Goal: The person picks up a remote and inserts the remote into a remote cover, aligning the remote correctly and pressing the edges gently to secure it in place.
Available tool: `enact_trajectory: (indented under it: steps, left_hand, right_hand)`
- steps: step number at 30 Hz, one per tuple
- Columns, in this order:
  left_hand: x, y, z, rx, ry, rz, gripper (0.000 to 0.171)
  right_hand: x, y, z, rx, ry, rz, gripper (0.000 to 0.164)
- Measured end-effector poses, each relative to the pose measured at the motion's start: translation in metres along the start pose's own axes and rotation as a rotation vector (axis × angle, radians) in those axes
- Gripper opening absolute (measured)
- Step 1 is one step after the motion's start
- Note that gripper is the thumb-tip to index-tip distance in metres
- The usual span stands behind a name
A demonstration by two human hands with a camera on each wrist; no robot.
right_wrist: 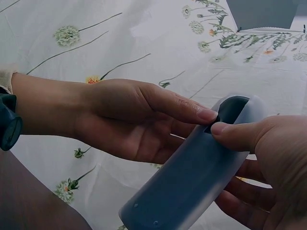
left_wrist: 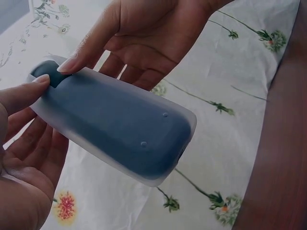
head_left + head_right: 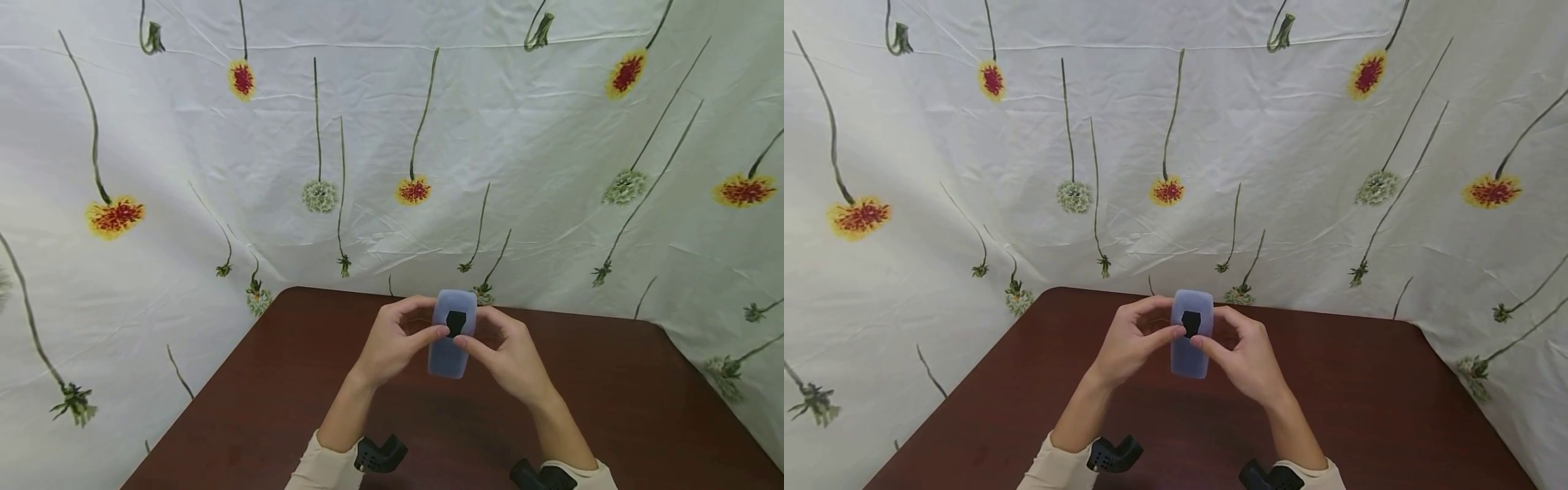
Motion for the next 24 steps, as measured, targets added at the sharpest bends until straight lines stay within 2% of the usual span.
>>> enact_trajectory:
  steps: [7, 19, 24]
  left_hand:
    - [0.0015, 0.0009, -0.0007, -0.007, 0.002, -0.001, 0.031]
    - [0.0000, -0.0011, -0.0001, 0.072, -0.005, 0.075, 0.029]
    - [-0.0010, -0.0010, 0.0003, 0.085, 0.015, 0.108, 0.030]
  right_hand:
    - [0.0005, 0.0002, 0.0001, -0.023, -0.017, -0.022, 0.027]
    - [-0.0002, 0.0022, -0.0004, -0.144, -0.023, -0.148, 0.035]
    - [0.0005, 0.0026, -0.0006, -0.140, 0.007, -0.171, 0.035]
Point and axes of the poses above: each hand's wrist, its own z-axis towards the middle knuckle, its own x-axis out of the palm, y = z × x, the point moved 4 cm from there along z, towards the middle knuckle, and after that the axes turned 10 degrees about z, right-handed, at the moved point
